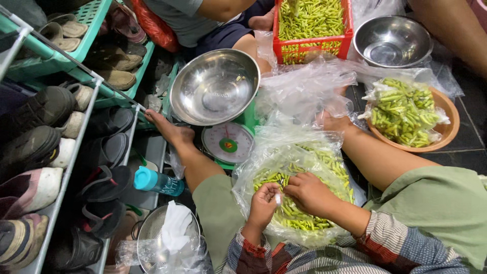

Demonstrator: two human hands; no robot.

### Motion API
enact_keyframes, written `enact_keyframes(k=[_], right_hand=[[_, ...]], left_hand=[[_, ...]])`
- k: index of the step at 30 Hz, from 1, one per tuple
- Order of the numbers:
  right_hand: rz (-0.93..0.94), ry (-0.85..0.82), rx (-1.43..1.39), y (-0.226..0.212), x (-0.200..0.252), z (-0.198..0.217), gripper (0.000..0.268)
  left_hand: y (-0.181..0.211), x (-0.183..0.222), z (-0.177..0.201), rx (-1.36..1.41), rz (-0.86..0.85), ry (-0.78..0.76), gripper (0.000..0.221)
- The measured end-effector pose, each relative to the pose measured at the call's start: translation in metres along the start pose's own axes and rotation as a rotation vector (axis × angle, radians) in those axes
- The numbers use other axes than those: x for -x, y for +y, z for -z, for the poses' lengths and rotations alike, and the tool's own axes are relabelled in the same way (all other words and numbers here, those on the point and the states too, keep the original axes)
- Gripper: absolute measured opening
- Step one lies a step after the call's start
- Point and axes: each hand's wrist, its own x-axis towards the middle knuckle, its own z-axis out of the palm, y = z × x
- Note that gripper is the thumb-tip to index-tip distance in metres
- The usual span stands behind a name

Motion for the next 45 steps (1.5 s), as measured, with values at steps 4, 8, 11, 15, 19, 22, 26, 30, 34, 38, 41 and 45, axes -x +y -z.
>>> enact_keyframes(k=[4, 8, 11, 15, 19, 22, 26, 30, 34, 38, 41, 45], right_hand=[[0.079, 0.039, 0.038, -0.014, -0.010, 0.004, 0.018], [-0.059, 0.236, 0.214, -0.039, -0.009, 0.003, 0.036], [-0.185, 0.153, 0.189, -0.048, -0.002, -0.023, 0.031], [-0.467, 0.029, -0.268, -0.041, 0.002, -0.039, 0.014], [-0.592, 0.007, -0.357, -0.041, -0.008, -0.020, 0.004], [-0.722, 0.027, -0.370, -0.039, -0.015, -0.010, 0.007], [-0.857, -0.025, -0.388, -0.018, -0.017, -0.007, 0.009], [-0.727, -0.004, -0.522, -0.013, -0.010, -0.008, 0.010], [-0.595, 0.129, -0.445, -0.010, -0.006, -0.019, 0.009], [-0.683, -0.111, -0.410, -0.011, 0.001, -0.027, 0.017], [-0.721, -0.110, -0.445, -0.009, 0.004, -0.030, 0.016], [-0.517, 0.026, -0.317, -0.016, 0.009, -0.026, 0.009]], left_hand=[[-0.002, 0.001, -0.001, -0.293, -0.135, -0.018, 0.016], [-0.009, -0.001, -0.008, -0.065, 0.058, 0.199, 0.010], [-0.011, 0.001, -0.015, 0.037, 0.170, 0.304, 0.010], [-0.024, 0.001, -0.022, 0.228, 0.318, 0.350, 0.007], [-0.012, 0.001, -0.026, 0.228, 0.321, 0.324, 0.014], [-0.022, 0.003, -0.026, -0.055, 0.177, 0.325, 0.010], [-0.024, -0.002, -0.019, -0.034, 0.181, 0.173, 0.008], [-0.015, 0.003, -0.001, 0.096, 0.339, -0.036, 0.013], [-0.021, 0.005, -0.004, 0.230, 0.326, 0.120, 0.013], [-0.020, 0.005, -0.004, 0.199, 0.362, 0.113, 0.007], [-0.012, 0.008, -0.008, 0.080, 0.359, 0.096, 0.010], [0.002, 0.012, -0.026, -0.082, 0.239, 0.206, 0.013]])
